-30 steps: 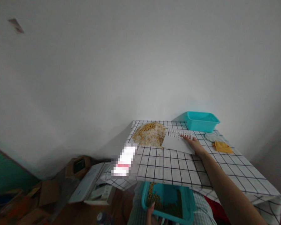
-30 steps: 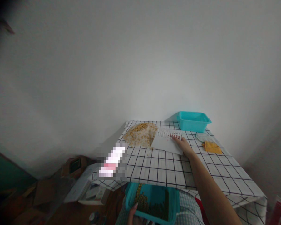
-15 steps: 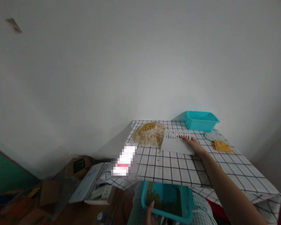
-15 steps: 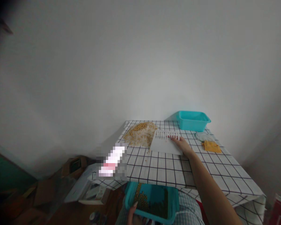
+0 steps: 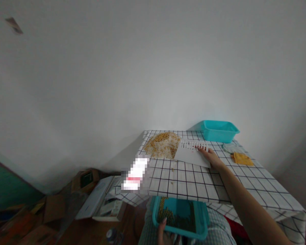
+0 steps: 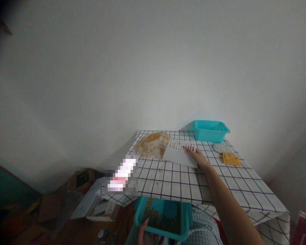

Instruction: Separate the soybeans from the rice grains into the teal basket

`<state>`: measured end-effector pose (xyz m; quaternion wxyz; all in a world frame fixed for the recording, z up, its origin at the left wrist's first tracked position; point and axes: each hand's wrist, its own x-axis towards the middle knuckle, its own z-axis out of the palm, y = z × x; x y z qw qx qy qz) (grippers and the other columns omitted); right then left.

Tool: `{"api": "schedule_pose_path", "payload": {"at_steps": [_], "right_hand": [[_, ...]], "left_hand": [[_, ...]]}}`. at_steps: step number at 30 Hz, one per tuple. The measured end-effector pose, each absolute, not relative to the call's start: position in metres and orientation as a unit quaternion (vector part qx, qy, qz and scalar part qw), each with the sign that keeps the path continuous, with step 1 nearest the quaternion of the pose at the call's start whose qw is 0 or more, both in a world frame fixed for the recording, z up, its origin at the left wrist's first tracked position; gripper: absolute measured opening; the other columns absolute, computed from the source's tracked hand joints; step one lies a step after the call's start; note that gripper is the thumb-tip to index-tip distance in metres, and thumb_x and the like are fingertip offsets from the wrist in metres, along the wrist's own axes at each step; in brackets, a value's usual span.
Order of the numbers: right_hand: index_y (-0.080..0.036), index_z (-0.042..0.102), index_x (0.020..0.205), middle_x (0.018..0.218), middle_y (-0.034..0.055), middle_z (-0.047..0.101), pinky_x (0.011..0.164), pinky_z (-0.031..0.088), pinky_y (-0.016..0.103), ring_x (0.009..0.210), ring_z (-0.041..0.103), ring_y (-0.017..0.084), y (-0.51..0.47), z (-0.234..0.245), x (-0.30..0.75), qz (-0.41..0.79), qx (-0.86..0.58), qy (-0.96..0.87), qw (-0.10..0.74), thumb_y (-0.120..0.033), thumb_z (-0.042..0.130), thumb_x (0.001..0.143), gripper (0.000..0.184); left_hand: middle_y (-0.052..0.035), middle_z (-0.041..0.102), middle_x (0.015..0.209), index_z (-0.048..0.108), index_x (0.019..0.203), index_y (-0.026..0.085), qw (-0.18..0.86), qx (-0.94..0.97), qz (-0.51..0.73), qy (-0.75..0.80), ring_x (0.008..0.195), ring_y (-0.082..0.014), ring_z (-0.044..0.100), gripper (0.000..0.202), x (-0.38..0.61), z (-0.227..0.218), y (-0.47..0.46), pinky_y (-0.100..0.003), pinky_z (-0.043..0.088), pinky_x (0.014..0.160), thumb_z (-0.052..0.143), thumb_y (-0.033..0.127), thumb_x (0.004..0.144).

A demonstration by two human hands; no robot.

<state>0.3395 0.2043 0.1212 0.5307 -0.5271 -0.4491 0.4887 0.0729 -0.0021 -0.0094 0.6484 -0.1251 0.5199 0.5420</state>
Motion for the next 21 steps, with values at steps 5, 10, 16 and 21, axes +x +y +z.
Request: {"api": "schedule_pose_path", "payload": {"at_steps": [5,10,16,21], "right_hand": [[-0.021,0.072,0.097,0.092,0.0072,0.078,0.064,0.06,0.035,0.079,0.073,0.026,0.2031,0.1243,0.339,0.48,-0.529,-0.433,0.55,-0.047,0.074,0.076,0.034],[-0.02,0.072,0.094,0.088,0.0084,0.077,0.06,0.059,0.035,0.076,0.073,0.027,0.2016,0.1257,0.3386,0.49,-0.538,-0.437,0.529,-0.048,0.074,0.075,0.035],[-0.018,0.071,0.1,0.093,0.0103,0.077,0.063,0.059,0.036,0.077,0.073,0.027,0.2015,0.1239,0.3397,0.494,-0.534,-0.451,0.518,-0.051,0.073,0.075,0.042],[-0.018,0.071,0.098,0.089,0.0089,0.077,0.058,0.057,0.033,0.074,0.072,0.025,0.2011,0.1269,0.3395,0.479,-0.552,-0.438,0.523,-0.052,0.074,0.074,0.041]], "left_hand": [[-0.0029,0.068,0.069,0.058,0.092,0.027,0.647,-0.126,0.535,0.528,0.064,-0.0236,0.065,0.026,0.0736,-0.0062,-0.0018,-0.037,0.047,0.06,0.062,0.042,0.071],[-0.002,0.069,0.071,0.06,0.091,0.028,0.649,-0.137,0.539,0.52,0.064,-0.0227,0.065,0.019,0.0737,-0.0033,-0.0021,-0.037,0.048,0.061,0.06,0.039,0.076],[-0.0017,0.069,0.071,0.06,0.091,0.026,0.654,-0.126,0.537,0.517,0.062,-0.0217,0.065,0.018,0.0724,-0.0043,-0.0033,-0.036,0.048,0.06,0.062,0.036,0.076],[-0.0005,0.069,0.07,0.059,0.092,0.028,0.65,-0.129,0.542,0.516,0.062,-0.021,0.066,0.016,0.0733,-0.0005,-0.0038,-0.037,0.048,0.06,0.059,0.036,0.078]]}}
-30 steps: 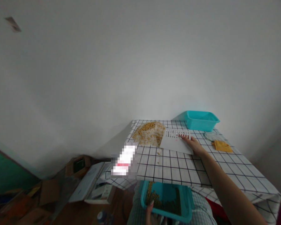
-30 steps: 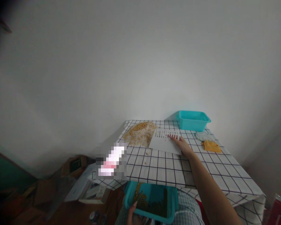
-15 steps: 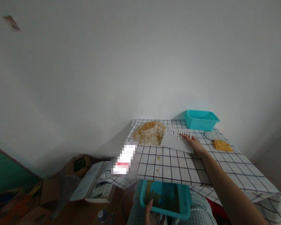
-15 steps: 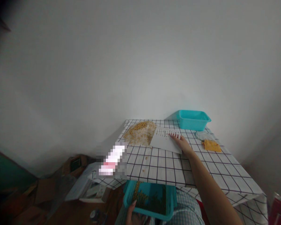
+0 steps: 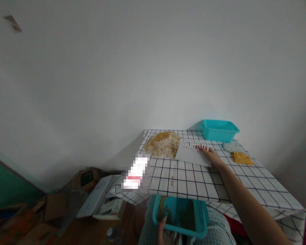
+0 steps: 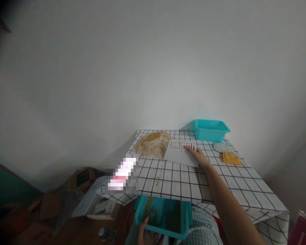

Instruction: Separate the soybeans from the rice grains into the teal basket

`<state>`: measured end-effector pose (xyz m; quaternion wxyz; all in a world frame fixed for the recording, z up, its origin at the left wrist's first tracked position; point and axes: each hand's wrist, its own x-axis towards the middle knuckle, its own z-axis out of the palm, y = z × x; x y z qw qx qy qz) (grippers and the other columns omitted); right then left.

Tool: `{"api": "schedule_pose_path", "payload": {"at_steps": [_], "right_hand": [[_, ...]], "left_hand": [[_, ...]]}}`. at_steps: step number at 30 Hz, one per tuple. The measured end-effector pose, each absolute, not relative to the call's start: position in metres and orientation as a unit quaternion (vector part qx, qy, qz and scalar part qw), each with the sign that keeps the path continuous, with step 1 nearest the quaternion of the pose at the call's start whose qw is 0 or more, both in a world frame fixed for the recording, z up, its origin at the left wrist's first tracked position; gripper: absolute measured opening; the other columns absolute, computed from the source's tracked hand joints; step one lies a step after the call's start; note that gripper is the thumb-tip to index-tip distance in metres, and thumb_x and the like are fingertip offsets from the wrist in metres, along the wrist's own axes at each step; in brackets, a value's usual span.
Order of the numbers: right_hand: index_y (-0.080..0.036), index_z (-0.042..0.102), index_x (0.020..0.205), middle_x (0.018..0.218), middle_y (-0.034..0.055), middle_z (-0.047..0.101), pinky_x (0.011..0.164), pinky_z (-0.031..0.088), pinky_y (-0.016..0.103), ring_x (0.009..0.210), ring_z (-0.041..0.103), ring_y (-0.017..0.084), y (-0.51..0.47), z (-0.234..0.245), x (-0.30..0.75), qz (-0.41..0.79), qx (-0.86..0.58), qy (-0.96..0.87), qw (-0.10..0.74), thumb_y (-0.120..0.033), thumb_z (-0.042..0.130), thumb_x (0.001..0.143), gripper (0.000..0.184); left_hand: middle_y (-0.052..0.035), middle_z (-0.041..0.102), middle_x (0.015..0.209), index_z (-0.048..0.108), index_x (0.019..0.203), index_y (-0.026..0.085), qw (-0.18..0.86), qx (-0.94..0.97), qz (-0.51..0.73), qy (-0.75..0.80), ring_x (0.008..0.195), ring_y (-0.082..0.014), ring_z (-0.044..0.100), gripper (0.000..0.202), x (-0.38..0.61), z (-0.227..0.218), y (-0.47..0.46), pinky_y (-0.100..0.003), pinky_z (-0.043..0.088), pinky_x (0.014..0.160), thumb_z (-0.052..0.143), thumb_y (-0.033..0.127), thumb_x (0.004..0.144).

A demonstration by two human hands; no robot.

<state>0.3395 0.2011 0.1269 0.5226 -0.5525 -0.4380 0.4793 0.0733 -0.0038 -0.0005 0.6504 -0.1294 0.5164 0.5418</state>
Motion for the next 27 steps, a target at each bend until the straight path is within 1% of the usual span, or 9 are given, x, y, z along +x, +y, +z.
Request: {"api": "schedule_pose_path", "payload": {"at_steps": [4,8,13,18,21,27], "right_hand": [[-0.018,0.071,0.092,0.081,0.0077,0.076,0.056,0.056,0.033,0.071,0.071,0.025,0.2,0.129,0.339,0.463,-0.566,-0.443,0.518,-0.05,0.075,0.073,0.037],[-0.019,0.072,0.095,0.079,0.0078,0.076,0.058,0.058,0.035,0.072,0.072,0.027,0.197,0.13,0.337,0.489,-0.545,-0.458,0.504,-0.046,0.074,0.075,0.034],[-0.02,0.072,0.1,0.089,0.0073,0.077,0.061,0.059,0.035,0.075,0.072,0.026,0.194,0.129,0.333,0.519,-0.522,-0.46,0.497,-0.047,0.074,0.075,0.036],[-0.021,0.071,0.106,0.099,0.0067,0.076,0.071,0.06,0.034,0.086,0.072,0.025,0.19,0.131,0.327,0.527,-0.481,-0.488,0.503,-0.049,0.071,0.079,0.039],[-0.021,0.071,0.105,0.097,0.0062,0.076,0.067,0.059,0.03,0.084,0.072,0.023,0.186,0.134,0.321,0.523,-0.483,-0.505,0.488,-0.05,0.071,0.079,0.039],[-0.021,0.069,0.108,0.094,0.0056,0.076,0.061,0.057,0.027,0.076,0.071,0.02,0.177,0.138,0.307,0.567,-0.455,-0.519,0.449,-0.051,0.068,0.082,0.04]], "left_hand": [[-0.0011,0.069,0.071,0.059,0.091,0.028,0.652,-0.131,0.535,0.521,0.063,-0.0211,0.065,0.017,0.073,0.0,-0.004,-0.036,0.048,0.059,0.06,0.037,0.077],[-0.002,0.071,0.074,0.06,0.093,0.028,0.656,-0.128,0.537,0.515,0.065,-0.0216,0.066,0.022,0.072,-0.004,-0.004,-0.035,0.048,0.058,0.063,0.037,0.074],[-0.0014,0.07,0.072,0.059,0.094,0.028,0.656,-0.123,0.534,0.519,0.064,-0.0225,0.067,0.02,0.073,-0.002,-0.004,-0.036,0.05,0.059,0.06,0.038,0.076],[-0.0011,0.07,0.077,0.06,0.093,0.028,0.653,-0.127,0.538,0.517,0.067,-0.0216,0.067,0.019,0.074,-0.002,-0.004,-0.035,0.049,0.058,0.062,0.038,0.077],[-0.0016,0.069,0.079,0.06,0.094,0.028,0.652,-0.123,0.542,0.516,0.066,-0.0212,0.066,0.019,0.074,-0.005,-0.004,-0.035,0.048,0.058,0.061,0.037,0.078],[-0.0018,0.068,0.082,0.058,0.098,0.029,0.643,-0.133,0.554,0.512,0.068,-0.0212,0.065,0.022,0.074,-0.007,-0.004,-0.036,0.048,0.061,0.059,0.037,0.078]]}}
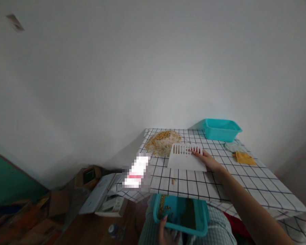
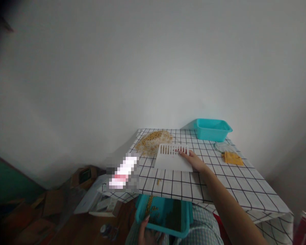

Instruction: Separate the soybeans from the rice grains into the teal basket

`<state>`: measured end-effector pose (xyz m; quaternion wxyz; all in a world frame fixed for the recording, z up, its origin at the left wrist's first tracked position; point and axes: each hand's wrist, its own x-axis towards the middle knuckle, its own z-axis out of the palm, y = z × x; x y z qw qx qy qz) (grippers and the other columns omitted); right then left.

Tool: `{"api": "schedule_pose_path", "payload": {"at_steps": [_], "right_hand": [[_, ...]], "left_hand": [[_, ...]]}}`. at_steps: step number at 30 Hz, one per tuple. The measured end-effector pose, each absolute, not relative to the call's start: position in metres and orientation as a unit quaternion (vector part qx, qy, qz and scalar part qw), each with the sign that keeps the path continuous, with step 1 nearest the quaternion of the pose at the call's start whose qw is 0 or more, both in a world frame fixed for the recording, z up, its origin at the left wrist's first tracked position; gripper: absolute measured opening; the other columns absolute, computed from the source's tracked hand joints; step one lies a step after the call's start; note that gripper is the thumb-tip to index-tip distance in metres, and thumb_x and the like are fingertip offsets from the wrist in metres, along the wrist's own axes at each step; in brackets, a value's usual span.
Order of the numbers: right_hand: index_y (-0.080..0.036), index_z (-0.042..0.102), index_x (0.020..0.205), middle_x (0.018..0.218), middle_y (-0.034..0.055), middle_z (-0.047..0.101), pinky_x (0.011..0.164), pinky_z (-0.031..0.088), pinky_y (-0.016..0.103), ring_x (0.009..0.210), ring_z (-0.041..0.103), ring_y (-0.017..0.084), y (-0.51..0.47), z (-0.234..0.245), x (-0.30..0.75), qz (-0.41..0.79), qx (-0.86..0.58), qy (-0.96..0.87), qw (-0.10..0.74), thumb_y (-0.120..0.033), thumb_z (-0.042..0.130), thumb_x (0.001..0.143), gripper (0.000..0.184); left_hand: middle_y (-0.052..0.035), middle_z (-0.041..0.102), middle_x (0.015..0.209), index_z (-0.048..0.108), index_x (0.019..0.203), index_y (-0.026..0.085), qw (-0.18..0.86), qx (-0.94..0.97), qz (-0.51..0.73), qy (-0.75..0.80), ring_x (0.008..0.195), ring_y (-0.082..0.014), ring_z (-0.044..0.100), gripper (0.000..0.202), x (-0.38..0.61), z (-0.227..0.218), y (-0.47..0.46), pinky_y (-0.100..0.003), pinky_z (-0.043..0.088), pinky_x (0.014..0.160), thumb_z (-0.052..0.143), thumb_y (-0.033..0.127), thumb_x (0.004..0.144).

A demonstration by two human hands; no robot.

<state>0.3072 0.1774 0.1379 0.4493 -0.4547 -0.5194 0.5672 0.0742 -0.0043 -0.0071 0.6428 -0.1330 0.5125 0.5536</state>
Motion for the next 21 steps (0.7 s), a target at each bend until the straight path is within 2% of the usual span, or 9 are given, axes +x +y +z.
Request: {"api": "schedule_pose_path", "payload": {"at_steps": [10,16,21], "right_hand": [[-0.017,0.072,0.101,0.092,0.0075,0.076,0.06,0.053,0.026,0.071,0.068,0.017,0.1725,0.1385,0.304,0.593,-0.445,-0.555,0.377,-0.049,0.073,0.078,0.039],[-0.015,0.074,0.1,0.097,0.0068,0.076,0.069,0.053,0.026,0.077,0.069,0.017,0.1689,0.143,0.3074,0.601,-0.397,-0.622,0.306,-0.046,0.072,0.079,0.037],[-0.014,0.074,0.1,0.097,0.0079,0.076,0.069,0.053,0.025,0.077,0.069,0.017,0.1674,0.1449,0.3084,0.618,-0.38,-0.633,0.269,-0.045,0.072,0.077,0.039]], "left_hand": [[-0.0019,0.065,0.085,0.057,0.103,0.029,0.639,-0.121,0.552,0.521,0.07,-0.0212,0.064,0.027,0.0764,-0.0069,-0.0045,-0.036,0.046,0.063,0.059,0.04,0.078],[-0.0027,0.068,0.09,0.057,0.103,0.029,0.647,-0.123,0.557,0.506,0.073,-0.0233,0.066,0.028,0.0762,-0.0025,-0.007,-0.038,0.047,0.065,0.059,0.04,0.078],[-0.0012,0.068,0.082,0.057,0.101,0.029,0.643,-0.125,0.561,0.507,0.068,-0.022,0.066,0.025,0.0771,-0.0041,-0.0073,-0.038,0.048,0.064,0.06,0.036,0.077]]}}
